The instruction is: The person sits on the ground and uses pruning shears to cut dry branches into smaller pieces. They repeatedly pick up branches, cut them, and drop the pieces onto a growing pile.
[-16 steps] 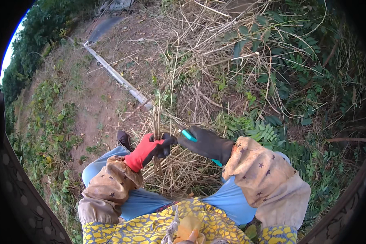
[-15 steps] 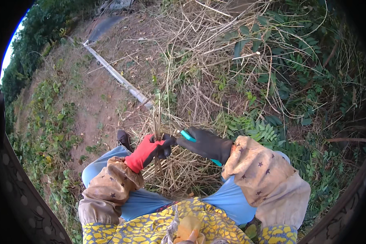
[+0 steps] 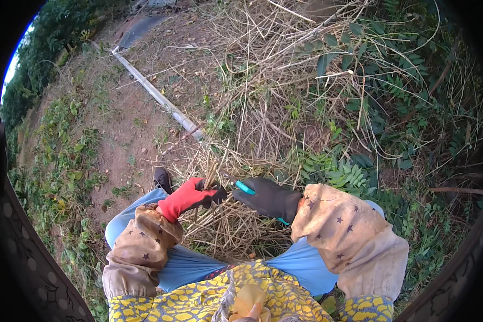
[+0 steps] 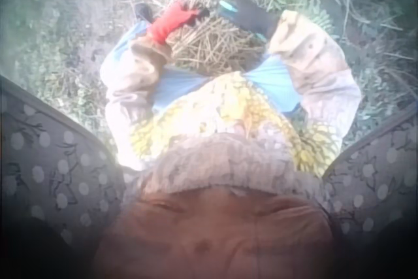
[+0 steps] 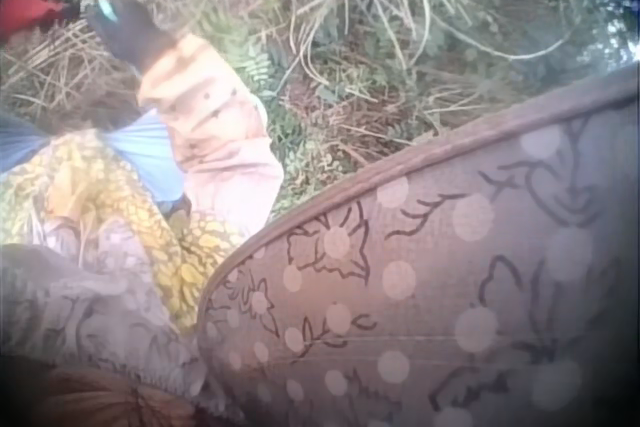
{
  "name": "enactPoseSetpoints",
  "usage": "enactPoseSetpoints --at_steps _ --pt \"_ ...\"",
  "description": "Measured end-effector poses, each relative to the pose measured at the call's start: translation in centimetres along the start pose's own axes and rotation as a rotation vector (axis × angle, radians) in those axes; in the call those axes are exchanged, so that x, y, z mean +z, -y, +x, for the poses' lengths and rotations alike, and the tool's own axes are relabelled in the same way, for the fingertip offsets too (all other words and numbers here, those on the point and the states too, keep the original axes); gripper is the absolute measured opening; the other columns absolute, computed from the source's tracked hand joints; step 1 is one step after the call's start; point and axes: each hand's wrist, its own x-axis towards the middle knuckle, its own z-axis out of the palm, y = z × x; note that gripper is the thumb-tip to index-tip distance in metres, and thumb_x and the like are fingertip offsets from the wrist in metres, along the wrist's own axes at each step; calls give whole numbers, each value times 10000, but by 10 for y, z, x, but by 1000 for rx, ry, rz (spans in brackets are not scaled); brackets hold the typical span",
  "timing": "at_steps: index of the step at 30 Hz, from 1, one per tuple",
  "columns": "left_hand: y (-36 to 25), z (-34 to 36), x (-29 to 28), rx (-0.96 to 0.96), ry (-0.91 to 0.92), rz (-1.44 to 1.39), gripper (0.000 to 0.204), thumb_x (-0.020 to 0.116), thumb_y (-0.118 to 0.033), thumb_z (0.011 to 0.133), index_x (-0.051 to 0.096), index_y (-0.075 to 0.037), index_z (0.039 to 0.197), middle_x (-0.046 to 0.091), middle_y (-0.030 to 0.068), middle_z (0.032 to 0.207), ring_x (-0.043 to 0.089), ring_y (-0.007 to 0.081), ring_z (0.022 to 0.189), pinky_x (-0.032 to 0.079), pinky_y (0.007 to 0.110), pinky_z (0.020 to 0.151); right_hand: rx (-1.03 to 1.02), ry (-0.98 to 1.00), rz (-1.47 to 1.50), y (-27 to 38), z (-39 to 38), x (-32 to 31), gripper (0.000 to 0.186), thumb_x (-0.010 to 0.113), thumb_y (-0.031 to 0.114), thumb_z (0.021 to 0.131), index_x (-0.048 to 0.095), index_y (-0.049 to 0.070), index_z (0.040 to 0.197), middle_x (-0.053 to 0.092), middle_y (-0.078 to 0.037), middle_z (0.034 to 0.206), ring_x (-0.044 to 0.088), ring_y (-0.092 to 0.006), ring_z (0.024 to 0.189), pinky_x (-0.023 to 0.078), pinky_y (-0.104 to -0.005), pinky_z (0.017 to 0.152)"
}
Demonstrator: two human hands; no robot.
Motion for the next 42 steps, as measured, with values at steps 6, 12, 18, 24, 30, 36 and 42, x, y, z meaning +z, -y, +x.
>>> enactPoseSetpoints --at_steps 6,12,18,24,30,36,42 --pt "-26 25 -27 12 -284 -28 266 623 -265 941 685 -30 1049 701 52 783 554 97 517 435 243 477 46 -21 -86 -8 -21 -8 447 571 484 955 549 42 1020 569 -119 831 536 -227 719 441 -400 677" --pt "-47 72 -28 146 -449 -130 289 643 -303 934 692 -68 1095 684 26 810 568 79 569 442 231 496 -36 33 47 5 -50 -21 482 565 507 932 551 38 1042 603 -137 874 579 -236 794 453 -404 740" --pt "-35 159 3 71 -399 -251 452 786 -355 815 682 -45 1126 670 32 760 528 85 537 397 242 472 -184 -43 62 -14 -59 -20 522 561 541 924 557 31 1035 612 -172 899 597 -276 812 456 -425 750" --pt "-44 216 34 -33 -347 -306 332 774 -381 817 693 -126 1013 580 -22 664 416 87 428 326 251 406 -189 -89 63 -11 -68 -31 483 573 496 935 560 26 1046 616 -174 878 604 -273 783 463 -425 724" --pt "-65 200 37 44 -299 -356 311 627 -348 932 717 -89 1078 584 -3 686 438 95 434 406 266 420 -101 -129 408 -13 -68 -33 453 561 465 958 546 28 1077 610 -104 846 625 -195 768 490 -367 688" --pt "-81 97 26 158 -134 -121 400 471 -389 1018 633 -74 1206 647 6 844 529 67 592 421 203 512 101 32 1142 -20 -63 -34 534 550 479 966 521 -9 1180 624 -78 885 655 -202 801 553 -344 738" --pt "-83 31 35 201 -101 -66 377 440 -361 1040 620 -72 1201 657 5 852 560 62 671 440 210 562 209 221 1283 -8 -48 -14 515 570 479 955 525 9 1160 629 -74 848 650 -199 754 562 -354 700"
